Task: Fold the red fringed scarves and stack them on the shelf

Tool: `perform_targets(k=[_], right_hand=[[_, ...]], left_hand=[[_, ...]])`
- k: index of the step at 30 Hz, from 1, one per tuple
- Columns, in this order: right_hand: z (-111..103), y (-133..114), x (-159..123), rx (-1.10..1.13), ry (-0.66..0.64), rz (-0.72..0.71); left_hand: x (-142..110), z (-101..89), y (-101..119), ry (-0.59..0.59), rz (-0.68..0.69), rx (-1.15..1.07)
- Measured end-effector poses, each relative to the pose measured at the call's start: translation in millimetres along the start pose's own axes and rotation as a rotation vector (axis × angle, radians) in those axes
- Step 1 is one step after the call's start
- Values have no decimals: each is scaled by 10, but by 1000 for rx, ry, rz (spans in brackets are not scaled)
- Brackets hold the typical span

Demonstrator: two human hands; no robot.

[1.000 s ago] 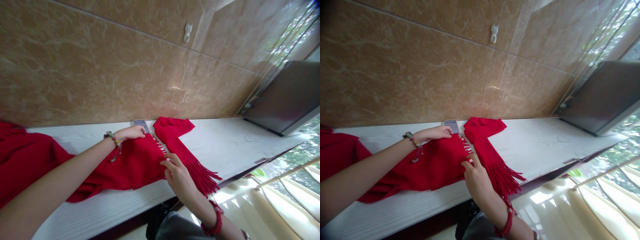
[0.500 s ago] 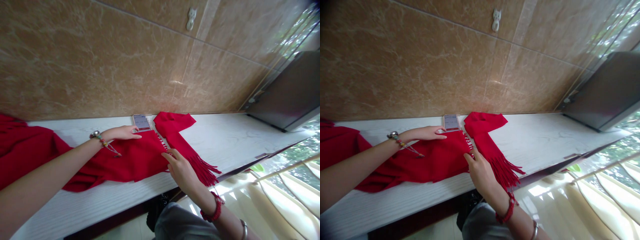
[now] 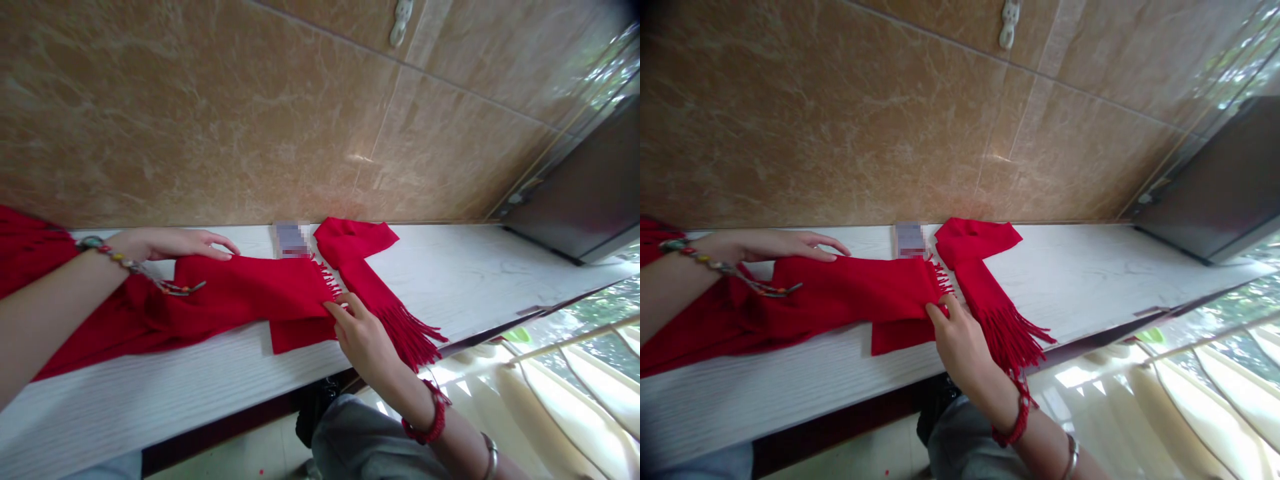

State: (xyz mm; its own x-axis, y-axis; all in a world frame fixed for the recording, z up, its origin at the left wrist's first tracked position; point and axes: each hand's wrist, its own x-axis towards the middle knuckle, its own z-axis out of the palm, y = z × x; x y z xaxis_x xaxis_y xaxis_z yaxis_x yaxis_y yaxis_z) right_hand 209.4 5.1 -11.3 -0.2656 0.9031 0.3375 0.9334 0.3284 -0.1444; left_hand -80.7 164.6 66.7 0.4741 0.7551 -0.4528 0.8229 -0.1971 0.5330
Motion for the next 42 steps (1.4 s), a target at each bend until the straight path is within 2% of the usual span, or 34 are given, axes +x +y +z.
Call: perform_targets(k=[3, 6, 9, 13, 15, 18, 21, 23, 27, 31, 34, 39, 42], right_hand=[[19, -36, -3, -127, -89, -12], [84, -21, -24, -166, -108, -4], [134, -1, -59, -151, -65, -3], [147, -16, -82, -121, -44, -35], [139, -36, -83, -112, -46, -54], [106, -69, -81, -125, -57, -67], [64, -93, -83, -139, -81, -82], [52, -100, -85, -141, -99, -101], [66, -95, -97, -149, -118, -98], [60, -86, -118, -152, -90, 3], [48, -68, -102, -123, -76, 32], [65, 7, 20, -110, -85, 75], [81, 57, 84, -133, -39, 96]], left_hand=[[113, 46, -85, 78, 21, 183], [313, 197, -34, 117, 68, 340], [489, 336, 214, 233, 161, 387], [709, 540, 626, 397, 405, 410], [829, 664, 761, 405, 469, 410], [981, 788, 869, 440, 495, 372], [1065, 791, 931, 491, 521, 333], [1096, 772, 962, 468, 555, 314], [1173, 832, 969, 418, 565, 310], [1223, 932, 907, 435, 539, 328], [1168, 939, 804, 450, 517, 336], [968, 895, 547, 559, 412, 411], [903, 855, 505, 617, 374, 421]])
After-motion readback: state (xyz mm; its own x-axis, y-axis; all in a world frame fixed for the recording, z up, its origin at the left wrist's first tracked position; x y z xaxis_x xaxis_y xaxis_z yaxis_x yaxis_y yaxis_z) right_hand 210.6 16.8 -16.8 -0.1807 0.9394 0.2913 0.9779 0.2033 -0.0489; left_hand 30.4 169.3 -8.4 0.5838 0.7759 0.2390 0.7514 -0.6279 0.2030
